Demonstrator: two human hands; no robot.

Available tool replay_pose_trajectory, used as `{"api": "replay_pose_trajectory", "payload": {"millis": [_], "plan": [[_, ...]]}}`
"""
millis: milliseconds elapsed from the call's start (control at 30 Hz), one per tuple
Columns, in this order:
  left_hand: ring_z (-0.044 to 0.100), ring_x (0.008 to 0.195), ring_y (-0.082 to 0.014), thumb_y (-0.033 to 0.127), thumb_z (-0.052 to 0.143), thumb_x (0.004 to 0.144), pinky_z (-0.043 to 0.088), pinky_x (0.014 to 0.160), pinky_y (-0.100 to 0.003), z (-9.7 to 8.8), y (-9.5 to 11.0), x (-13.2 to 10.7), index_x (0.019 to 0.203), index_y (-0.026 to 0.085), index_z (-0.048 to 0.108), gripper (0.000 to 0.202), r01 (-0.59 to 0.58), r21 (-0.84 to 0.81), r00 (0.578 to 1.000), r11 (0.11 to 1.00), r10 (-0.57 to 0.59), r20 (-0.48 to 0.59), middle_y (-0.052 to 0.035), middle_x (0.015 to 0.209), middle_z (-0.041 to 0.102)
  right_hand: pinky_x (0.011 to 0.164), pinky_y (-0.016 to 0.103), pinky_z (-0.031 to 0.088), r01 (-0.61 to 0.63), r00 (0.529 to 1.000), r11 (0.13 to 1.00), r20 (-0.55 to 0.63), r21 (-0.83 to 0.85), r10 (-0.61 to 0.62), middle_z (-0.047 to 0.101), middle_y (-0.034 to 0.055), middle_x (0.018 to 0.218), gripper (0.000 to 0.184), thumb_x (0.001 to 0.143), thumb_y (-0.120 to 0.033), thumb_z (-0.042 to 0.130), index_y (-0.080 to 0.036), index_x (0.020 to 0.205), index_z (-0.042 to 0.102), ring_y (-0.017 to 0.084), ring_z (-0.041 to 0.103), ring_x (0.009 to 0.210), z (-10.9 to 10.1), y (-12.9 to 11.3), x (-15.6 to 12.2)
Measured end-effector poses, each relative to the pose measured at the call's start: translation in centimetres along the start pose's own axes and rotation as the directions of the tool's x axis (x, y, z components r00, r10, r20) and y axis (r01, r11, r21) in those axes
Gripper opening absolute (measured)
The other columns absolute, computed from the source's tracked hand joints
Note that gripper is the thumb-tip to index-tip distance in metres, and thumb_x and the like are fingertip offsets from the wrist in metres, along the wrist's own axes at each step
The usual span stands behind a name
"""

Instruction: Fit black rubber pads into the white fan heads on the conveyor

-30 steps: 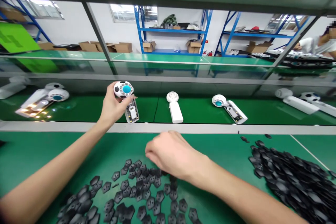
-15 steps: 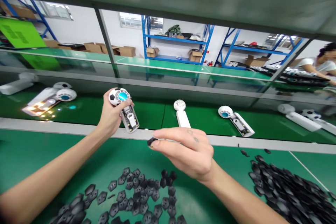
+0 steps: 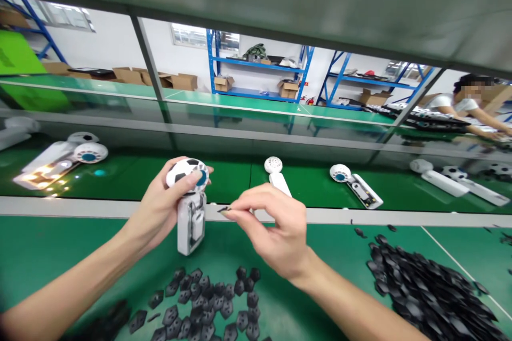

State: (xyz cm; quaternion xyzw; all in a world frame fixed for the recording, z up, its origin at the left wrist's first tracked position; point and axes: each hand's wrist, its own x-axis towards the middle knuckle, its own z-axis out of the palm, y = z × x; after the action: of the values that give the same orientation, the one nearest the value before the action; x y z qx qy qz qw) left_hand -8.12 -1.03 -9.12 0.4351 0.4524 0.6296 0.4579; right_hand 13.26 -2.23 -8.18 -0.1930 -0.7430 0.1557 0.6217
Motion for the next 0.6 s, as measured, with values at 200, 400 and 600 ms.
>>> {"api": "replay_pose_trajectory", "payload": {"millis": [200,400,600], "plan": [[0.067,0.083,-0.0223,0.071,0.073,0.088,0.055,0.069,-0.032,1.7,-0.4,-2.7,0.127,0.032,0.061,0.056,-0.062,0.126,0.996,0.990,0.053,0.075,-0.0051,0.103,0.070,0.056,0.026,0.057,-0.612,0.788,0.735,0.146,0.293,0.598,0.071,0.0002,0.065,0.024,0.087,-0.039,0.085,-0.019,0.077,0.076,0.014,0.064,0.058,1.2,-0.2,0.6],[0.059,0.077,-0.0197,0.074,0.071,0.088,0.052,0.064,-0.030,2.0,-0.5,-3.3,0.122,0.032,0.066,0.055,-0.084,0.147,0.993,0.985,0.072,0.090,-0.0044,0.101,0.066,0.063,0.028,0.057,-0.716,0.688,0.571,0.267,0.401,0.675,0.068,-0.0007,0.066,0.038,0.077,-0.051,0.092,-0.018,0.078,0.073,0.015,0.064,0.062,1.5,0.2,0.7],[0.066,0.080,-0.0196,0.066,0.070,0.093,0.055,0.064,-0.029,1.2,-0.1,-1.0,0.125,0.027,0.063,0.050,0.106,0.010,0.993,0.994,-0.105,-0.044,-0.0048,0.105,0.070,0.060,0.025,0.050,-0.708,0.684,0.565,0.212,0.424,0.698,0.067,-0.0004,0.068,0.037,0.081,-0.052,0.089,-0.019,0.080,0.072,0.013,0.059,0.062,1.0,0.8,0.8]]}}
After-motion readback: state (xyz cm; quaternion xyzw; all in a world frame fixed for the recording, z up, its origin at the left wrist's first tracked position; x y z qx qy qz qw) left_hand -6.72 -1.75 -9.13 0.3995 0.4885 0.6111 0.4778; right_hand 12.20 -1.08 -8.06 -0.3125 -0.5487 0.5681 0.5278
